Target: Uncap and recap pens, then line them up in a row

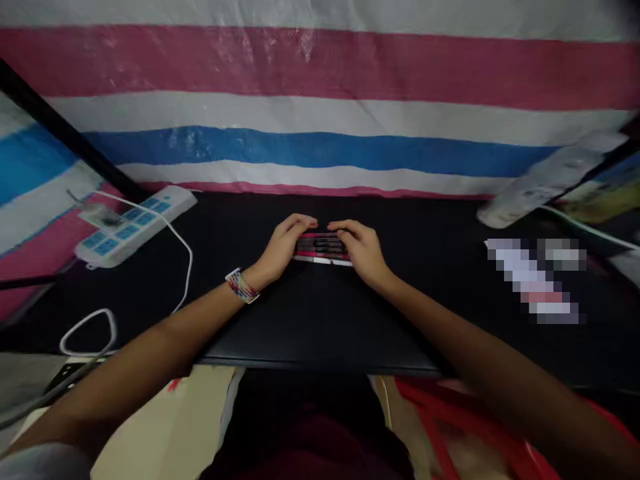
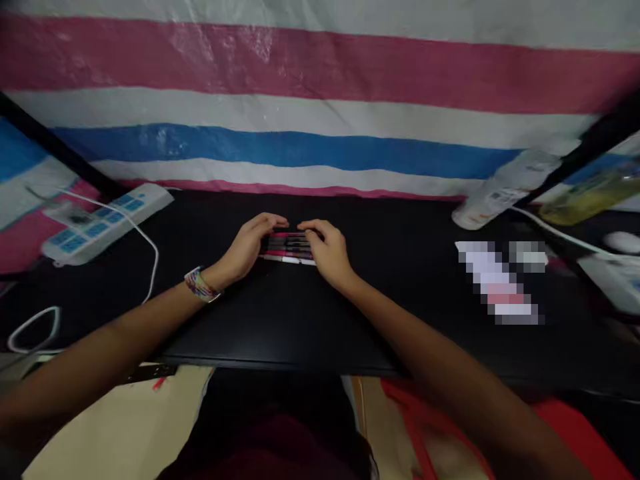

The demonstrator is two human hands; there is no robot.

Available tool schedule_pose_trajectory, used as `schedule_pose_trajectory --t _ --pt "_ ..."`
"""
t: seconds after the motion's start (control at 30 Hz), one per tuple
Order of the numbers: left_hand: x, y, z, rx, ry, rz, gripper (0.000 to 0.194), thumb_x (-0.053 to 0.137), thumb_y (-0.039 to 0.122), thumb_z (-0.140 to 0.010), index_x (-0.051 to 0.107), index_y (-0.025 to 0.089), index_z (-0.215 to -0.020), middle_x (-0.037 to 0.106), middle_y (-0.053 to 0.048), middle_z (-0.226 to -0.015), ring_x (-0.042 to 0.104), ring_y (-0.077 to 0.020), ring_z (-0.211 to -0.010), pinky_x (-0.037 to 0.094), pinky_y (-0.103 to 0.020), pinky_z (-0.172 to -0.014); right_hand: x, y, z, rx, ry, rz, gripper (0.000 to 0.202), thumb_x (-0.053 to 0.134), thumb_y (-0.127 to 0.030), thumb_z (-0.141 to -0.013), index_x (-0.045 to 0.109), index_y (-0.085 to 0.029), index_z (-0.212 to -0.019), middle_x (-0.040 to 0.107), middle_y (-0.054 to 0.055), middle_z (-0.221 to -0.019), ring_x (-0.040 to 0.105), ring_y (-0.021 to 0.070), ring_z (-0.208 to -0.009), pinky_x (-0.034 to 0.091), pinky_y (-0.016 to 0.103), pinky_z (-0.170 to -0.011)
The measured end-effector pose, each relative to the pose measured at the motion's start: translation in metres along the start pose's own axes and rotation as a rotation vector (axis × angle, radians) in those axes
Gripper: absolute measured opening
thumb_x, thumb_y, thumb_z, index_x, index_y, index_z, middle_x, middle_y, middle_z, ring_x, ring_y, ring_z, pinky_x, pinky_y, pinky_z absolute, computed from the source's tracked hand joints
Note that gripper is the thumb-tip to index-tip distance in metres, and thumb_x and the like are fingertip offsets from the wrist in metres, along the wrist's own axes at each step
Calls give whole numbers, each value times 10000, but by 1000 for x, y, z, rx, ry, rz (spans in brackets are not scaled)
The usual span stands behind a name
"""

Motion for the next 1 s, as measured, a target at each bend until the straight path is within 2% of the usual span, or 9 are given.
schedule_pose_trajectory --t 0.13,0.23,0.37,0.5,0.6,0.7,0.8,0.9,1.0 --pt "-3 3 1 89 -25 -172 202 628 338 -1041 780 206 -1064 804 -68 -1148 726 -256 -1156 537 -392 -1086 -4 -15 6 -179 -34 196 218 614 -238 -985 829 -260 -958 848 79 -1169 753 311 -1211 562 556 -1116" --pt "-6 0 -2 136 -9 -234 205 588 282 -1059 781 216 -1063 805 -62 -1128 722 -239 -1107 537 -388 -1052 -2 -28 14 -393 -139 320 220 623 -198 -1014 765 -254 -855 827 87 -1139 709 334 -1279 562 576 -1124" --pt "-9 -3 -6 145 15 -217 211 577 269 -1073 778 212 -1044 805 -59 -1106 723 -224 -1066 552 -377 -1031 4 -44 27 -633 -278 429 211 610 -160 -1031 742 -219 -877 790 127 -1106 685 357 -1265 583 557 -1078" --pt "-10 -2 -6 150 35 -232 207 576 245 -1075 771 210 -1017 804 -54 -1077 721 -216 -1048 559 -371 -1030 7 -58 34 -776 -393 528 221 598 -167 -1049 738 -211 -883 759 137 -1069 676 340 -1158 582 536 -1027" --pt "-10 -3 -6 169 28 -251 217 570 258 -1088 770 210 -1023 796 -55 -1061 716 -216 -1020 561 -372 -997 5 -61 34 -822 -442 632 203 601 -196 -1059 765 -185 -941 736 148 -1017 640 321 -1024 578 514 -951" --pt "-11 -5 -6 197 26 -288 224 563 276 -1098 768 215 -1032 791 -57 -1069 712 -223 -1018 553 -383 -984 3 -58 33 -839 -487 700 164 653 -243 -1046 794 -161 -1051 733 150 -996 621 329 -1004 571 516 -937" --pt "-13 -3 -6 267 35 -327 239 562 320 -1113 762 221 -1028 790 -61 -1075 713 -241 -1075 532 -412 -1032 2 -55 32 -863 -510 704 184 620 -204 -1057 800 -165 -1063 729 123 -942 627 307 -961 575 489 -921" --pt "-15 5 -2 357 8 -346 313 520 409 -1158 762 231 -1071 802 -67 -1072 724 -246 -1087 530 -421 -1034 -1 -55 29 -848 -459 661 244 553 -162 -1089 797 -173 -1093 736 109 -966 654 268 -911 583 437 -870" --pt "-14 15 3 463 -83 -460 354 515 472 -1176 782 242 -1160 826 -56 -1030 725 -242 -1017 523 -423 -993 -9 -53 22 -709 -331 561 262 552 -179 -1114 781 -182 -1241 747 116 -1074 707 235 -911 593 380 -806"
Point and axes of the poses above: each hand's wrist, its own z-axis away from the middle knuckle, its own x-axis out of the palm, y = z × x, the point moved 2 cm from there along -z, towards the middle knuckle
